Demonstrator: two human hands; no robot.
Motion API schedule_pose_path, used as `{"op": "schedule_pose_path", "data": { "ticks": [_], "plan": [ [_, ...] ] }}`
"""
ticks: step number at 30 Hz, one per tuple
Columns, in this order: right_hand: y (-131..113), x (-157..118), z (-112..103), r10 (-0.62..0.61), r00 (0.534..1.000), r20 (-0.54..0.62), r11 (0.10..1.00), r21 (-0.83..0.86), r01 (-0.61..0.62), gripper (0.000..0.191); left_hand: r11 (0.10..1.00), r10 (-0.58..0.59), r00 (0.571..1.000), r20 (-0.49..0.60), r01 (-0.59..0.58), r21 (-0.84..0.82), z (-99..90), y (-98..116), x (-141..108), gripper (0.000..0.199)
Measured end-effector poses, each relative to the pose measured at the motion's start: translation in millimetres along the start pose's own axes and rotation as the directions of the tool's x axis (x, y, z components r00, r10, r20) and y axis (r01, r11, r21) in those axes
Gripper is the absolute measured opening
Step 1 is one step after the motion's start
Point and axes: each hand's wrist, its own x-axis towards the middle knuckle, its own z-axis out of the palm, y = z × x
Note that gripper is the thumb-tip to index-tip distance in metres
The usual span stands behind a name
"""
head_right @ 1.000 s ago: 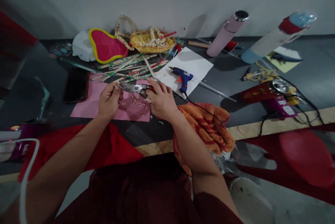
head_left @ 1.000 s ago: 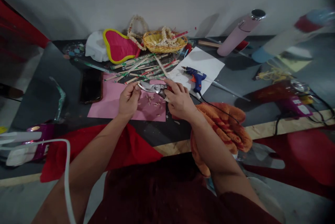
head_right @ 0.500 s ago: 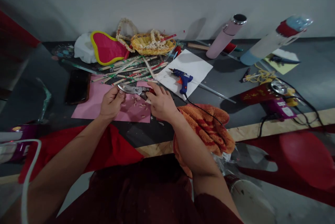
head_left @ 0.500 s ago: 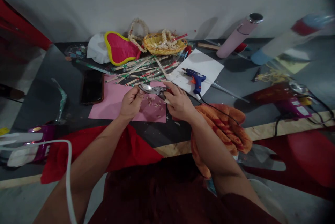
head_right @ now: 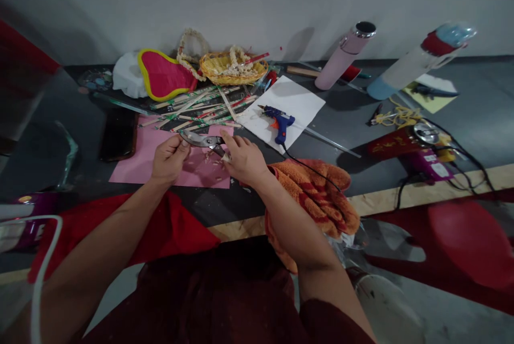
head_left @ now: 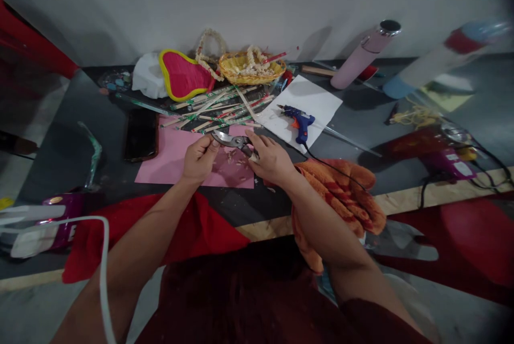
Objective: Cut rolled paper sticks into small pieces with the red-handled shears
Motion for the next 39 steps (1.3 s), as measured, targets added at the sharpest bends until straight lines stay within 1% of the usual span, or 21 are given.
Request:
{"op": "schedule_pose_path", "data": {
  "ticks": [3,6,10,14,18,21,23,25,28,31,34,39],
  "plan": [
    [-4.2,-0.9,-3.8,0.032,0.999,0.025,0.999,-0.037,-0.031,0.06,1.0,-0.013,1.0,0.001,0.013,-0.005,-0.4,-0.2,-0.6,0.033],
    [-8.3,-1.9,-5.0,0.042,0.999,0.034,0.997,-0.059,-0.04,0.052,0.999,-0.023,0.999,-0.031,0.022,-0.043,0.2,-2.0,-0.8,0.032],
    [-13.1,-3.0,-4.1,0.061,0.996,0.064,0.994,-0.093,-0.055,0.051,0.999,-0.026,0.997,-0.077,0.022,-0.043,1.5,-2.6,-1.5,0.034],
    [-13.9,-2.8,-5.8,0.083,0.993,0.086,0.992,-0.105,-0.074,0.052,1.0,-0.003,0.996,-0.086,0.005,0.017,4.0,2.0,-2.2,0.036],
    [-12.2,-1.9,-9.0,0.102,0.993,0.052,0.986,-0.137,-0.094,0.05,0.996,0.004,0.994,-0.106,0.006,0.094,5.7,6.7,-2.9,0.03],
    [-11.1,-2.1,-10.7,0.081,0.996,0.04,0.985,-0.156,-0.074,0.052,0.988,0.007,0.993,-0.118,0.011,0.152,3.6,7.3,-3.4,0.03],
    [-10.1,-2.4,-11.7,0.065,0.997,0.048,0.987,-0.151,-0.057,0.055,0.987,0.002,0.995,-0.096,0.013,0.159,0.8,6.9,-3.2,0.031],
    [-8.2,-2.6,-12.6,0.053,0.996,0.068,0.989,-0.142,-0.042,0.058,0.992,-0.015,0.998,-0.057,0.022,0.125,-2.1,6.9,-2.4,0.031],
    [-3.9,-2.0,-13.0,0.023,0.995,0.095,0.992,-0.129,-0.01,0.063,0.998,-0.063,0.998,0.017,0.063,0.007,-4.7,7.6,-1.0,0.032],
    [-0.1,-1.0,-11.5,-0.002,0.995,0.095,0.993,-0.119,0.013,0.066,0.99,-0.101,0.992,0.071,0.107,-0.09,-5.3,8.6,-0.1,0.034],
    [-0.1,-0.3,-8.9,0.006,0.996,0.093,0.993,-0.121,0.006,0.061,0.987,-0.117,0.99,0.08,0.124,-0.097,-4.7,9.6,0.6,0.036],
    [-9.7,-1.6,-9.3,0.077,0.992,0.098,0.988,-0.139,-0.063,0.053,0.989,-0.112,0.993,0.039,0.115,-0.091,-4.0,10.6,2.8,0.036]
  ]
}}
